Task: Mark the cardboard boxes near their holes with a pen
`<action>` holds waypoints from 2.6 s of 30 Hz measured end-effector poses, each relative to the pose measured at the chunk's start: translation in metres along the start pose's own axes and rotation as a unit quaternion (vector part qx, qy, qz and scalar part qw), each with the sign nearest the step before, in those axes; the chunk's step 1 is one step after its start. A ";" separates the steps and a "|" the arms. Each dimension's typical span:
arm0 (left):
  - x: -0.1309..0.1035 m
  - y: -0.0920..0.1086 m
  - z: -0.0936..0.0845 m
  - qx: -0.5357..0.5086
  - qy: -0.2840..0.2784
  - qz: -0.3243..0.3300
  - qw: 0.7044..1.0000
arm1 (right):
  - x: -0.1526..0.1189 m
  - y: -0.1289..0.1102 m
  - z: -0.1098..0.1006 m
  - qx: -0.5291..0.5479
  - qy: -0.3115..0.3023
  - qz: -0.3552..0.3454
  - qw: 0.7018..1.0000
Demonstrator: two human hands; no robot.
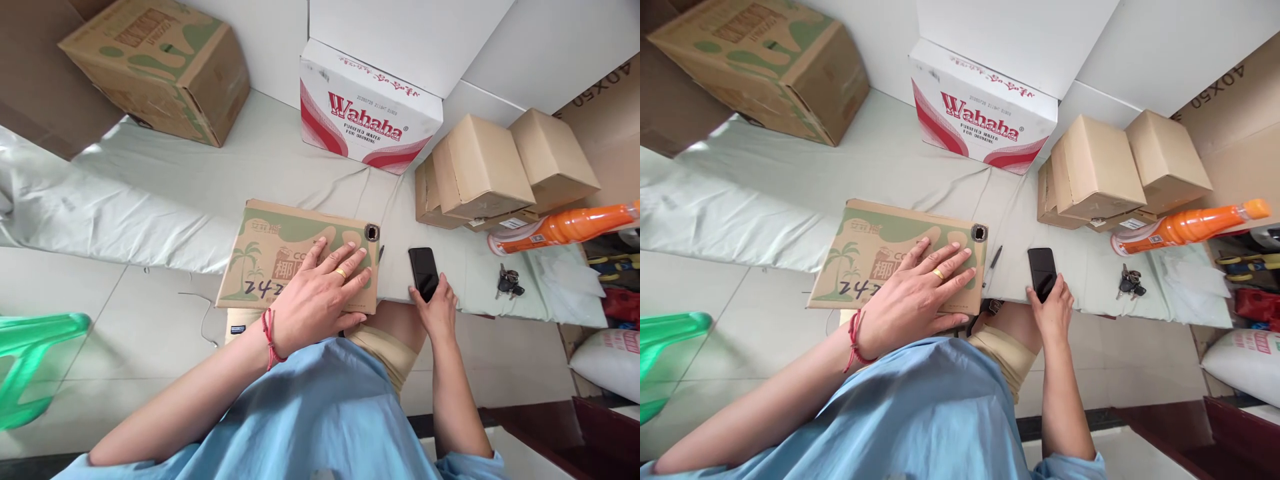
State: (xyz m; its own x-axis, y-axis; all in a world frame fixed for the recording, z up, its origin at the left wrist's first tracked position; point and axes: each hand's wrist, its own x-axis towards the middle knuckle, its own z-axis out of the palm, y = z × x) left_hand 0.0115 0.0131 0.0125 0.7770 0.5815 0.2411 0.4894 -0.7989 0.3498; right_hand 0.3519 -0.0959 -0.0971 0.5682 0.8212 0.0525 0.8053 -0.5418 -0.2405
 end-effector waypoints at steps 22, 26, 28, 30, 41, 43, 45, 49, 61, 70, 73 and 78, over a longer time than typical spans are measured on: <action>-0.028 -0.025 -0.021 0.041 -0.019 -0.001 0.999 | 0.015 -0.015 -0.014 0.077 -0.049 0.132 0.987; -0.018 -0.016 -0.016 0.058 -0.015 0.001 0.998 | 0.000 -0.027 -0.012 0.173 -0.036 0.135 0.975; -0.016 -0.013 -0.015 0.056 -0.010 -0.003 0.998 | -0.012 -0.038 -0.012 0.225 -0.030 0.114 0.967; -0.017 -0.013 -0.014 0.045 -0.003 -0.008 0.999 | -0.026 -0.055 -0.015 0.267 -0.025 0.080 0.960; -0.021 -0.017 -0.007 0.060 0.003 -0.007 0.998 | -0.075 -0.159 -0.051 0.338 0.098 -0.079 0.933; -0.020 -0.017 -0.006 0.056 0.006 -0.005 0.998 | -0.080 -0.169 -0.049 0.332 0.115 -0.098 0.931; -0.020 -0.017 -0.006 0.057 0.006 -0.003 0.998 | -0.083 -0.174 -0.046 0.318 0.141 -0.114 0.931; -0.020 -0.016 -0.006 0.072 0.003 0.000 0.997 | -0.083 -0.174 -0.047 0.294 0.177 -0.130 0.930; -0.020 -0.017 -0.008 0.066 -0.002 0.000 0.998 | -0.083 -0.176 -0.050 0.243 0.203 -0.173 0.933; -0.020 -0.016 -0.007 0.067 -0.005 -0.001 0.998 | -0.075 -0.148 -0.048 0.232 0.238 -0.184 0.925; -0.019 -0.016 -0.008 0.064 -0.006 -0.002 0.998 | -0.072 -0.124 -0.043 0.226 0.246 -0.169 0.927; -0.019 -0.016 -0.009 0.057 0.002 -0.001 0.998 | -0.059 -0.077 -0.024 0.204 0.202 -0.066 0.956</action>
State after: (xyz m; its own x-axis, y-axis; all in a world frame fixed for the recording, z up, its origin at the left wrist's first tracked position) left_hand -0.0144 0.0157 0.0104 0.7748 0.5834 0.2437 0.5328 -0.8100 0.2449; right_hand 0.2611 -0.1068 -0.0587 0.5521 0.6970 0.4577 0.7880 -0.2566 -0.5597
